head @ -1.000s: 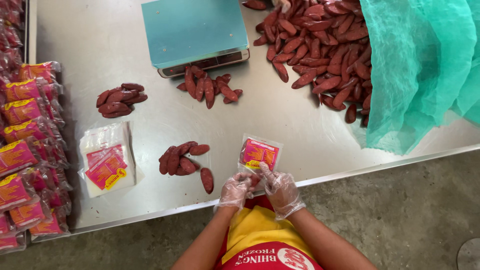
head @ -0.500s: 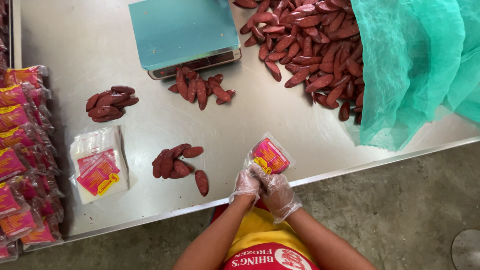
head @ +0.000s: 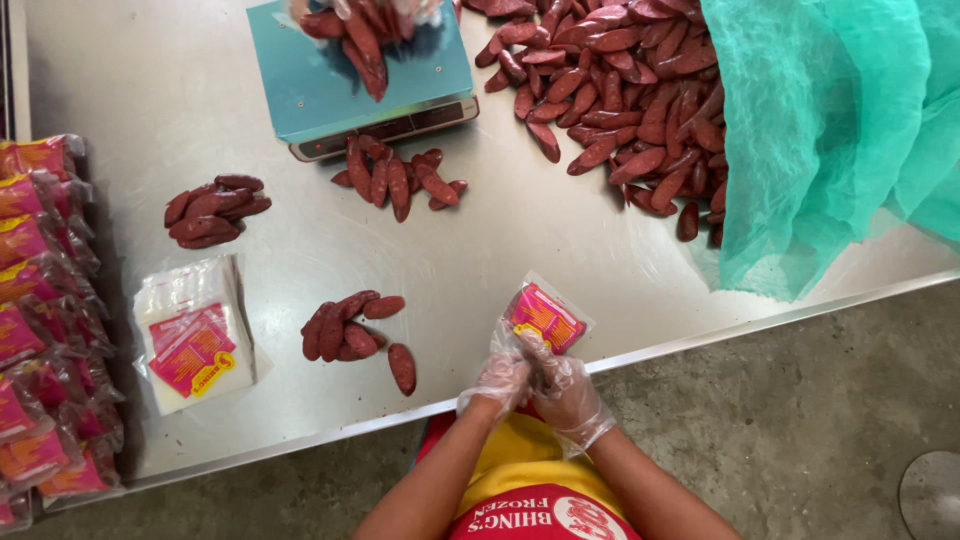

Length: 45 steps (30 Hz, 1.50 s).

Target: The person places red sausages from a large pile into clear plastic bags on a stainless steel table. They weigh the filled bags on a digital scale, then seal them and stack them with other finished packages.

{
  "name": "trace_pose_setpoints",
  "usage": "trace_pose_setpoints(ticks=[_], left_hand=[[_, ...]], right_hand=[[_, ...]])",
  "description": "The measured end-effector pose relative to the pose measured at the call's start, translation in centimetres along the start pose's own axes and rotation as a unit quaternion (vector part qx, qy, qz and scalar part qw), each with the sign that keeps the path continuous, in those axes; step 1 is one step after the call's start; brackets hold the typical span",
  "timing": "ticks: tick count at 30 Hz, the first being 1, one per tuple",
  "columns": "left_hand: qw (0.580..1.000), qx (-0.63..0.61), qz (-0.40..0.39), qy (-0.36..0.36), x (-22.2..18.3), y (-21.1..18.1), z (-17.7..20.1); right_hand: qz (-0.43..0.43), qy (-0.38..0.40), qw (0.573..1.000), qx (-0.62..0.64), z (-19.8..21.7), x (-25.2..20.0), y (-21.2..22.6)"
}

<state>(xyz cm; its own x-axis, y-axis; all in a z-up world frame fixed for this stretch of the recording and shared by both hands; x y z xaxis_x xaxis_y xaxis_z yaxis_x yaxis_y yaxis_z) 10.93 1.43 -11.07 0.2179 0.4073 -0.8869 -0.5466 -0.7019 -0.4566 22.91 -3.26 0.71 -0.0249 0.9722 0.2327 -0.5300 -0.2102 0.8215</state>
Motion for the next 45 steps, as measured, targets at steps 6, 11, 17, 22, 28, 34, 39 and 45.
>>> trace_pose_setpoints(ticks=[6, 11, 17, 22, 28, 34, 39, 45], left_hand=[[0.985, 0.002, -0.059, 0.164, -3.7, -1.2, 3.0], [0.94, 0.033, -0.108, -0.321, -8.8, -2.9, 19.5], [0.929, -0.021, -0.072, -0.363, -7.8, 1.4, 29.0], [0.913, -0.026, -0.16, -0.374, -5.9, 4.1, 27.1], [0.93, 0.017, 0.038, -0.366, -9.6, 2.5, 24.5], [0.896, -0.225, -0.073, -0.375, -13.9, 3.8, 21.0], [0.986, -0.092, 0.007, -0.138, -11.4, 4.5, 13.3], [0.991, -0.128, 0.031, 0.029, -6.7, 4.2, 3.4]], right_hand=[[-0.001, 0.008, 1.0, 0.002, 1.2, -1.3, -0.8], [-0.076, 0.039, 0.991, 0.102, 2.8, -2.5, -2.7], [0.04, -0.056, 0.993, -0.091, 3.5, -1.1, -5.4], [0.083, -0.012, 0.984, -0.158, 3.0, 1.2, -7.5], [0.111, -0.001, 0.979, -0.173, 2.5, 1.3, -8.2], [0.136, 0.022, 0.969, -0.204, 2.5, 0.8, -8.6], [0.142, 0.037, 0.97, -0.193, 2.7, 1.3, -7.9], [0.148, 0.039, 0.979, -0.132, 3.5, 0.9, -7.2]])
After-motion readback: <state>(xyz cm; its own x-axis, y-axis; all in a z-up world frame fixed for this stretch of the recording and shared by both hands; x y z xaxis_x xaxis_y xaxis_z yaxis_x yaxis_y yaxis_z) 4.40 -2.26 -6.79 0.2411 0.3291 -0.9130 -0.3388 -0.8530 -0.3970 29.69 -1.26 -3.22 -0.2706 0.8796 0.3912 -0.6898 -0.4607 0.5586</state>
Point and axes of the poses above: each hand's wrist, its own x-axis towards the middle knuckle, its own z-axis out of the back of the hand, y = z × x, the point moved 3 cm from there along x, towards the middle knuckle, and after that the axes turned 15 degrees about z, right-handed, at the moved point
